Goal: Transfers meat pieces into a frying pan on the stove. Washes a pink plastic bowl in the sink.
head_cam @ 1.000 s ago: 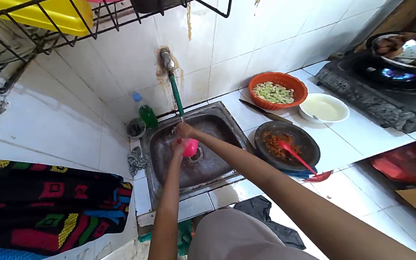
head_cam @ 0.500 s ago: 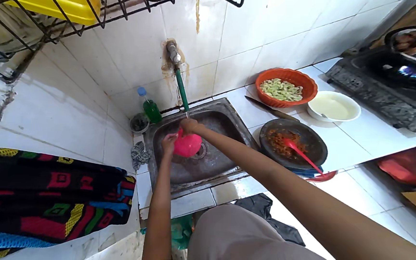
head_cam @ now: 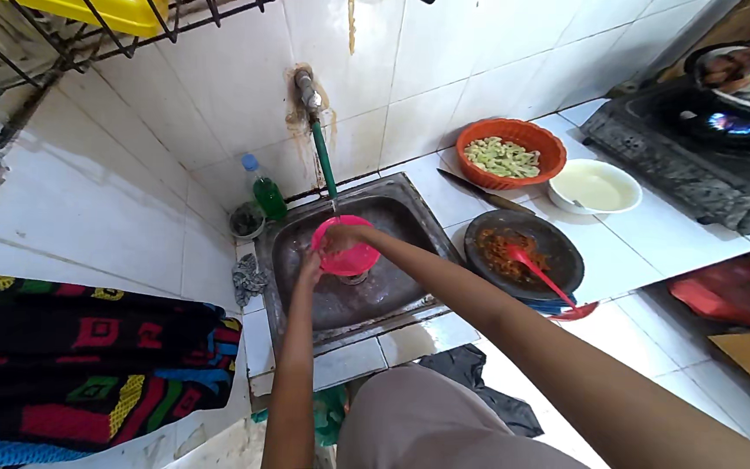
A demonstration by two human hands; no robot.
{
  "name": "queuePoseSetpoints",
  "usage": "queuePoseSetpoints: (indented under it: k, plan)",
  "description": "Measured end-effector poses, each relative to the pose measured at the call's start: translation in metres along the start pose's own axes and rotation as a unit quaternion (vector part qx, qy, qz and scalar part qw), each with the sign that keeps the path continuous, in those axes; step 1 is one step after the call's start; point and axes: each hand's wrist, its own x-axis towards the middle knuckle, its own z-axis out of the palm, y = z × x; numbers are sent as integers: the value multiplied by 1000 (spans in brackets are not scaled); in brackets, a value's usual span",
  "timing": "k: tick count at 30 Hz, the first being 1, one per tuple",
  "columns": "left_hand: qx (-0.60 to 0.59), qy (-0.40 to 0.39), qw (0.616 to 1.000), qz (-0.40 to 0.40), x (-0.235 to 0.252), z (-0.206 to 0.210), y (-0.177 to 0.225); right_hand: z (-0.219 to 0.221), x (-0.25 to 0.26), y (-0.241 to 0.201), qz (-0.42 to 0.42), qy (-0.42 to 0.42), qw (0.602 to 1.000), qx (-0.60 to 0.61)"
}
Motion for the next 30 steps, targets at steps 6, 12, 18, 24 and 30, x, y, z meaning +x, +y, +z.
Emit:
queuePoseSetpoints:
  k: [6, 12, 18, 24, 30]
  plan:
    - [57, -5, 992, 117, 11, 5, -19, -8, -6, -11, 18, 40, 984, 171]
    - [83, 32, 988, 129, 10, 13, -19, -15, -8, -11, 35, 42, 990, 132]
    - [72, 76, 985, 140, 10, 9, -22, -23, -15, -14, 140, 69, 986, -62]
    - [91, 132, 971, 176, 2, -4, -35, -1, -30, -11, 71, 101, 992, -22]
    - [108, 81, 955, 263, 56, -23, -72, -11, -28, -14, 41, 120, 979, 161]
